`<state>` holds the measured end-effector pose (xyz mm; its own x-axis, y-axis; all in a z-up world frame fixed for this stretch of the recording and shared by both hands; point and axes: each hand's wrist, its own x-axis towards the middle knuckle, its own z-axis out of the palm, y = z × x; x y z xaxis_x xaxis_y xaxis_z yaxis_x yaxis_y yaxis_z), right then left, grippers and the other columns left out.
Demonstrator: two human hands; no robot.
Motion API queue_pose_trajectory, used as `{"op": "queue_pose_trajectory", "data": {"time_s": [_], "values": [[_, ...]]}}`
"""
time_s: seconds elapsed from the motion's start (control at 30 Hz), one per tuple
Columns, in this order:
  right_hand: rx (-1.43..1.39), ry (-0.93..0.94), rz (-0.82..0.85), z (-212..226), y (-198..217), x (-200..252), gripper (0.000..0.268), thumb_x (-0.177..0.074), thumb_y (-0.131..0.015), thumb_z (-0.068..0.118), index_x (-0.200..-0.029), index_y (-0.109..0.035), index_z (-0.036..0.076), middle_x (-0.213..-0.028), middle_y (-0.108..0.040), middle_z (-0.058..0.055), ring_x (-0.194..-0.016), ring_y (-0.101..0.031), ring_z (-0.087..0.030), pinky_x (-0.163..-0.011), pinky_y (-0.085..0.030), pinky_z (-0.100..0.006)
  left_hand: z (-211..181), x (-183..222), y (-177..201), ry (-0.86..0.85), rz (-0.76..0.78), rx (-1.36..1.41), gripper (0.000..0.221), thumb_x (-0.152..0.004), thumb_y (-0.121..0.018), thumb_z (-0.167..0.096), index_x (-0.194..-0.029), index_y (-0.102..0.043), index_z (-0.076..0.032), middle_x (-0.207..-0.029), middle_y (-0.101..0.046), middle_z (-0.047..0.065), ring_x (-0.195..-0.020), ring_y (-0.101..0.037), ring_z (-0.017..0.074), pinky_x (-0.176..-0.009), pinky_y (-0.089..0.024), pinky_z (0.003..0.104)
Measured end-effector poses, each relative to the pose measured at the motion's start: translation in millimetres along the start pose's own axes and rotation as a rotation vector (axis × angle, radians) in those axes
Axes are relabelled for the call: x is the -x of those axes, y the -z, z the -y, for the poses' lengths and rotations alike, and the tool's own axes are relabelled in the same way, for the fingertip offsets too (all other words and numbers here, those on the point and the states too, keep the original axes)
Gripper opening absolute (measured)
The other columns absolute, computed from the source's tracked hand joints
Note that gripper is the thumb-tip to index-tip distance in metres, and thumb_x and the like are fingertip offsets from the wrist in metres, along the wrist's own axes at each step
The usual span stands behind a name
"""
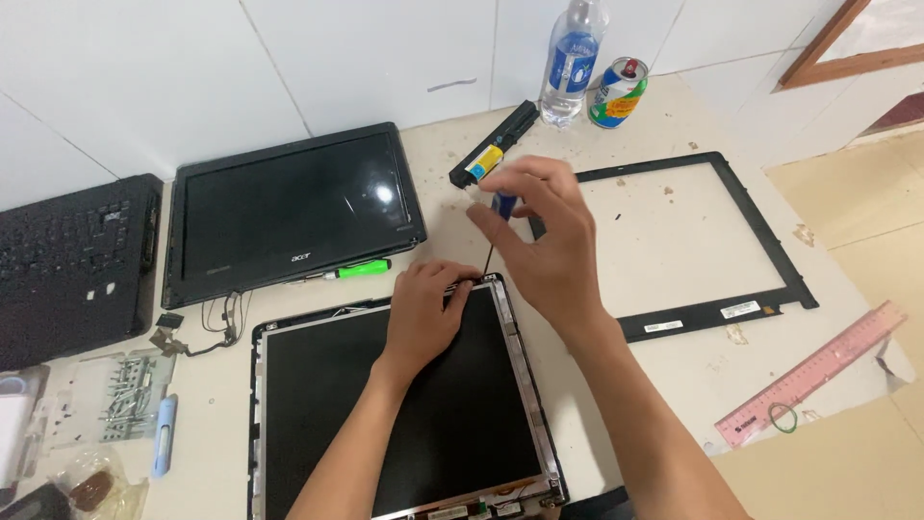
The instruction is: Disassembling a laptop screen and applying adhesive tape to the lid casing
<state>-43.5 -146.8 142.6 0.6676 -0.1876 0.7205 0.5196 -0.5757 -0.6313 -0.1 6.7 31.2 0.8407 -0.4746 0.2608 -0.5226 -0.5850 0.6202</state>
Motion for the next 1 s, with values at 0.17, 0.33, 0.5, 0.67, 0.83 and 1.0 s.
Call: {"op": "queue_pose_trajectory", "data": {"time_s": [0.17, 0.33, 0.5, 0.67, 0.83, 1.0], "values": [[-0.065, -0.043, -0.024, 5, 1, -2, 0.03, -0.097, -0.065, 0.003, -0.127, -0.061, 0.0, -0.098, -0.07, -0.019, -0.091, -0.072, -0.032, -0.08, -0.058, -0.042, 0, 2, -1, -0.004, -0.032, 0.008, 0.02, -0.095, -0.059, -0.023, -0.107, -0.074, -0.028, -0.098, -0.07, -0.004, -0.104, -0.063, 0.0251, -0.091, -0.046, 0.041], [-0.081, -0.056, -0.058, 0, 10, -6, 0.019, -0.098, -0.062, 0.001, -0.116, -0.067, 0.0, -0.099, -0.072, -0.018, -0.098, -0.072, -0.032, -0.082, -0.059, -0.041, 4, 1, -5, -0.006, -0.043, 0.006, 0.018, -0.095, -0.059, -0.024, -0.107, -0.073, -0.026, -0.098, -0.07, -0.002, -0.103, -0.064, 0.0273, -0.091, -0.046, 0.043], [-0.083, -0.069, -0.067, 2, 17, -10, 0.017, -0.1, -0.06, 0.001, -0.115, -0.065, -0.002, -0.1, -0.072, -0.018, -0.101, -0.071, -0.033, -0.084, -0.058, -0.04, 0, 1, -3, -0.009, -0.047, 0.009, 0.018, -0.095, -0.059, -0.023, -0.107, -0.072, -0.024, -0.097, -0.07, 0.001, -0.102, -0.064, 0.0299, -0.09, -0.047, 0.045], [-0.128, -0.083, -0.126, 6, 16, -11, 0.017, -0.099, -0.059, -0.004, -0.115, -0.064, -0.007, -0.102, -0.071, -0.02, -0.1, -0.072, -0.03, -0.088, -0.057, -0.038, 1, -3, -3, -0.078, -0.109, 0.087, 0.017, -0.091, -0.067, -0.033, -0.103, -0.074, -0.024, -0.094, -0.072, 0.001, -0.097, -0.068, 0.0294, -0.087, -0.049, 0.043], [0.083, -0.057, -0.034, -3, 30, -7, 0.016, -0.101, -0.063, -0.002, -0.116, -0.067, 0.002, -0.107, -0.071, -0.013, -0.096, -0.068, -0.022, -0.086, -0.05, -0.033, 5, -4, -18, -0.145, -0.23, 0.214, 0.017, -0.092, -0.067, -0.03, -0.092, -0.073, -0.014, -0.087, -0.072, 0.006, -0.087, -0.067, 0.0308, -0.08, -0.049, 0.042], [-0.137, -0.181, 0.02, -34, 19, 4, 0.017, -0.118, -0.052, -0.009, -0.132, -0.056, 0.001, -0.126, -0.064, -0.014, -0.118, -0.064, -0.02, -0.11, -0.049, -0.03, 9, 5, -2, -0.206, -0.382, 0.219, 0.011, -0.091, -0.068, -0.022, -0.088, -0.069, -0.011, -0.082, -0.068, 0.008, -0.08, -0.062, 0.0283, -0.076, -0.042, 0.042]]}}
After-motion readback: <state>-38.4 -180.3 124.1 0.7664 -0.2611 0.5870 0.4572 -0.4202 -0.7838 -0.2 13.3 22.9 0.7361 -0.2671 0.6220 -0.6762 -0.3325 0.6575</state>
